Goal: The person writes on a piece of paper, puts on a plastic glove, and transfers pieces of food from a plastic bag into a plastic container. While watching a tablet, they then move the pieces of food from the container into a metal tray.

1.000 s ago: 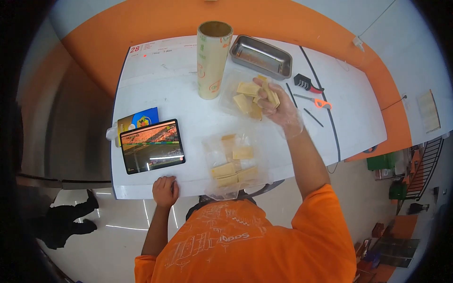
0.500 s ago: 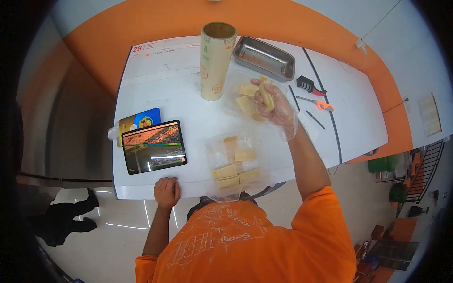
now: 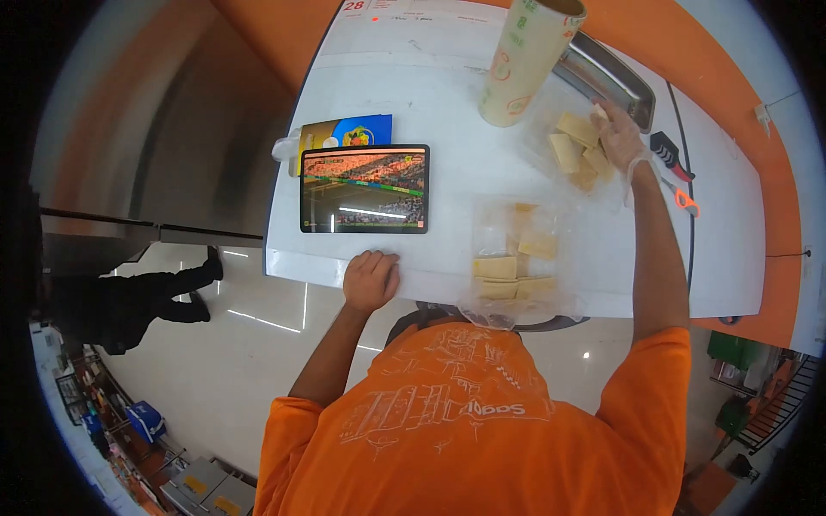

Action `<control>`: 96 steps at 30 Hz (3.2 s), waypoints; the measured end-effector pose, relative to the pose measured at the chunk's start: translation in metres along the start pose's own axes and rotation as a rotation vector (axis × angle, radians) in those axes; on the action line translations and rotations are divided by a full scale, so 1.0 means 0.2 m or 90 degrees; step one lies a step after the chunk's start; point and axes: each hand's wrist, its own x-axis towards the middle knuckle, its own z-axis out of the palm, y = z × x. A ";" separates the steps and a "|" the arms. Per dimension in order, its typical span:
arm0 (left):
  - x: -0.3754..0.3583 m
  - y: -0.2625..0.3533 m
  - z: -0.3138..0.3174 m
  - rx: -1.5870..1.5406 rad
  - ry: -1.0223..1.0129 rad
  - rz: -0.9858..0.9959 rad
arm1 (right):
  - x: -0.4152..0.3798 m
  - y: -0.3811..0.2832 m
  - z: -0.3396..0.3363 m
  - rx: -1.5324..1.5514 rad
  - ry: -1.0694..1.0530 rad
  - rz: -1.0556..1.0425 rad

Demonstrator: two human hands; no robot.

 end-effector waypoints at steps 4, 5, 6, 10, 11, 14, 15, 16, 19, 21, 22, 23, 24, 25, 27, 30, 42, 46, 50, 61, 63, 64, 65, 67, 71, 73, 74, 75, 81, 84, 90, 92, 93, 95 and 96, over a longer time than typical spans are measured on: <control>0.00 0.00 0.00 0.001 -0.004 -0.002 | 0.08 -0.04 0.00 -0.121 -0.031 0.027; 0.00 0.00 0.01 0.000 -0.001 0.000 | 0.09 -0.04 0.00 -0.121 -0.031 0.026; 0.00 0.00 0.01 -0.001 0.001 0.002 | 0.10 -0.03 0.01 -0.196 -0.005 -0.020; 0.01 0.00 0.00 -0.013 0.016 0.007 | 0.13 -0.09 0.02 -0.286 0.011 0.007; 0.01 0.00 0.00 -0.009 0.018 0.007 | 0.13 -0.08 0.03 -0.286 0.010 0.006; 0.01 0.01 0.00 -0.002 0.023 0.007 | 0.15 -0.06 0.04 -0.267 -0.002 0.033; 0.01 0.01 0.00 0.001 0.025 0.007 | 0.15 -0.05 0.04 -0.266 0.003 0.032; 0.01 0.01 0.00 0.001 0.024 0.006 | 0.15 -0.06 0.05 -0.266 0.008 0.032; 0.01 0.00 0.01 -0.005 0.020 0.006 | 0.16 -0.07 0.04 -0.257 0.020 0.044; 0.01 0.00 0.01 -0.011 0.031 0.010 | 0.15 -0.09 0.03 -0.245 0.023 0.053; 0.01 0.00 0.01 -0.010 0.030 0.011 | 0.15 -0.09 0.02 -0.233 0.025 0.062; 0.01 0.00 0.01 -0.005 0.029 0.013 | 0.16 -0.04 0.03 -0.233 0.026 0.062; 0.01 0.01 0.00 0.001 0.028 0.015 | 0.18 0.02 0.04 -0.241 0.043 0.025; 0.01 0.01 0.00 0.001 0.028 0.015 | 0.19 0.04 0.04 -0.249 0.061 -0.011; 0.02 0.01 0.00 -0.003 0.027 0.010 | 0.21 0.06 0.04 -0.224 0.044 0.021; 0.01 0.01 0.01 -0.002 0.024 0.008 | 0.22 0.09 0.05 -0.199 0.055 0.013; -0.01 0.00 0.02 0.009 0.000 -0.004 | 0.23 0.05 0.10 -0.292 0.002 -0.099; 0.00 0.00 0.00 -0.007 0.008 0.006 | 0.26 0.06 0.14 -0.104 -0.030 -0.026; 0.01 0.00 0.02 -0.014 0.031 0.018 | 0.28 0.07 0.06 0.051 -0.073 -0.015; 0.00 0.00 0.00 0.009 0.009 0.002 | 0.33 0.03 0.15 -0.053 -0.073 -0.081; 0.00 0.00 0.00 0.005 0.002 0.002 | 0.25 -0.22 0.08 -0.384 -0.128 -0.106; -0.01 -0.01 -0.01 0.011 -0.002 -0.002 | 0.22 -0.30 0.07 -0.378 -0.131 -0.110; -0.01 -0.01 -0.01 0.008 -0.003 -0.001 | 0.21 -0.35 0.06 -0.366 -0.153 -0.078; 0.01 0.00 -0.01 -0.017 0.026 0.014 | 0.19 -0.34 0.07 -0.354 -0.177 -0.046; 0.02 0.00 -0.01 -0.021 0.028 0.012 | 0.04 -0.38 -0.01 -0.254 -0.030 -0.090; 0.01 -0.01 -0.01 -0.016 0.028 0.013 | -0.12 -0.48 -0.09 -0.121 -0.002 -0.086; 0.01 -0.01 0.00 -0.015 0.028 0.009 | -0.22 -0.52 -0.12 -0.019 -0.033 -0.047; 0.00 -0.01 0.00 -0.009 0.014 0.003 | -0.35 -0.62 -0.18 -0.030 -0.073 -0.031; 0.00 -0.02 0.00 -0.009 0.011 0.002 | -0.84 -0.80 -0.05 0.266 -0.548 0.077; 0.01 -0.01 0.01 -0.017 0.023 0.005 | -0.92 -0.70 0.17 0.038 -0.572 0.026; 0.00 -0.02 0.00 -0.007 0.011 -0.008 | -0.96 -0.44 0.47 -0.242 -0.297 -0.199; 0.00 -0.01 0.00 -0.015 0.020 -0.008 | -0.91 -0.43 0.49 -0.269 -0.353 -0.076; 0.00 -0.01 0.00 -0.019 0.022 -0.004 | -0.89 -0.43 0.49 -0.269 -0.353 -0.076; 0.01 -0.01 0.00 -0.024 0.023 -0.001 | -0.87 -0.42 0.49 -0.257 -0.342 -0.129; 0.00 -0.02 -0.01 -0.025 0.021 0.001 | -0.86 -0.42 0.50 -0.258 -0.342 -0.128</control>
